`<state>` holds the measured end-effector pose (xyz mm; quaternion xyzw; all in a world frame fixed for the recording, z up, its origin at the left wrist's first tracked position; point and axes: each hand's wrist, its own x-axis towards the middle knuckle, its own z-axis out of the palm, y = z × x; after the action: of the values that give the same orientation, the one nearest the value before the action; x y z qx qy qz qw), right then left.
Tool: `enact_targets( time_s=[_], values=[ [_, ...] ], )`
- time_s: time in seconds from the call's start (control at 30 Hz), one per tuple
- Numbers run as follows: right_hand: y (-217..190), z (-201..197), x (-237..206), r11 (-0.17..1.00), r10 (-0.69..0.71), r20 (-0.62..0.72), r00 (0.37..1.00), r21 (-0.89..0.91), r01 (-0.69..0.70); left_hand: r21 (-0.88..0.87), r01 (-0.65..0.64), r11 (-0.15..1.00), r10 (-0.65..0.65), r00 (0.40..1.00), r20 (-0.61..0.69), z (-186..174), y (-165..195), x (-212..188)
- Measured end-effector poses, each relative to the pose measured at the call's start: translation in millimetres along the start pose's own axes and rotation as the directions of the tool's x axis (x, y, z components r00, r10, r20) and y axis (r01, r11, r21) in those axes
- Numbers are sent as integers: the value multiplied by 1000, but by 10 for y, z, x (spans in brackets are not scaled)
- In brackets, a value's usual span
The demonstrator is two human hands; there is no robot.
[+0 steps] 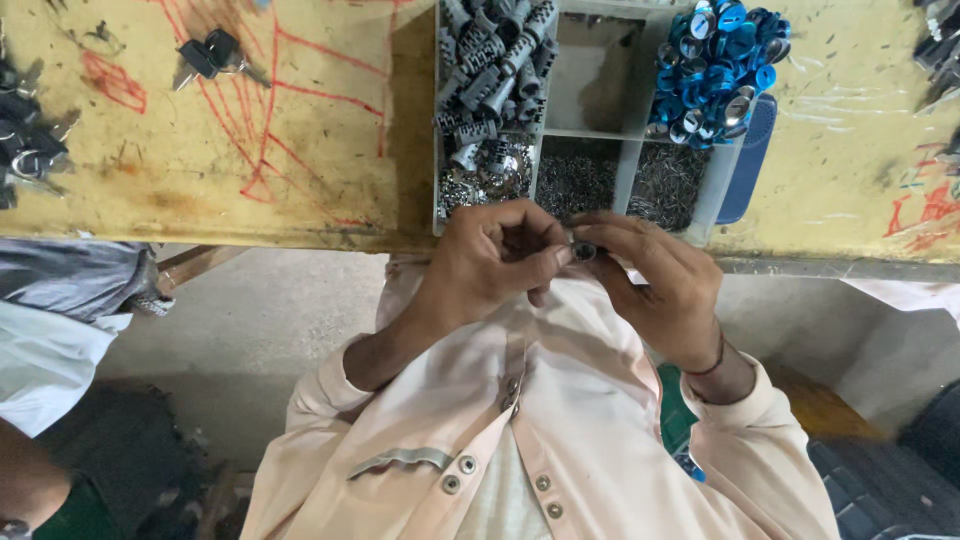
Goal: The person picks small gray plastic anchors and metal screws from a compartment tray and fits blue caps onto the anchors by hand, pressing the parts together. Finished assemblies are placed on the worktable beside the tray, and the person repeats this assembly cycle throughout the episode.
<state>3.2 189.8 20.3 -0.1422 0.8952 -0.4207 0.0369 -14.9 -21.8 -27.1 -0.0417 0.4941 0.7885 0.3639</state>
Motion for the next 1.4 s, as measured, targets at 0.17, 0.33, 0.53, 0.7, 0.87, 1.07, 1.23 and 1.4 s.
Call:
enact_targets(
  time_s=[0.17, 0.33, 0.53, 0.7, 0.87, 1.07, 1.23, 1.4],
  values=[
    [54, -36, -31, 993, -100, -32, 994, -73, 97, 23, 12, 1000, -10, 998, -61, 53, 20, -2],
    [78, -101, -11, 972, -174, -1, 985, -160, 172, 21, 8, 1000, -7, 996, -86, 87, -56, 4],
    [178, -153, -62, 972, -198, 12, 980, -127, 198, 165, -105, 981, 124, 986, -110, 154, -86, -11],
    [-11, -125, 31, 967, -151, -11, 988, -208, 145, 387, -188, 903, 226, 973, -55, 163, -12, -7],
    [-279, -133, 189, 992, 107, -39, 993, 66, -105, 260, -386, 885, 404, 914, -21, 251, -93, -33],
    [195, -316, 225, 913, 85, -236, 968, -371, -170, 460, -379, 803, 447, 893, -46, 110, -150, -34],
    [461, -263, 193, 947, 48, -264, 963, -295, -128, 463, -517, 719, 509, 847, 155, 66, -126, 31],
    [449, -272, 236, 866, -75, -256, 964, -495, -65, 476, -535, 698, 498, 840, 214, 75, -121, 50]
  ],
)
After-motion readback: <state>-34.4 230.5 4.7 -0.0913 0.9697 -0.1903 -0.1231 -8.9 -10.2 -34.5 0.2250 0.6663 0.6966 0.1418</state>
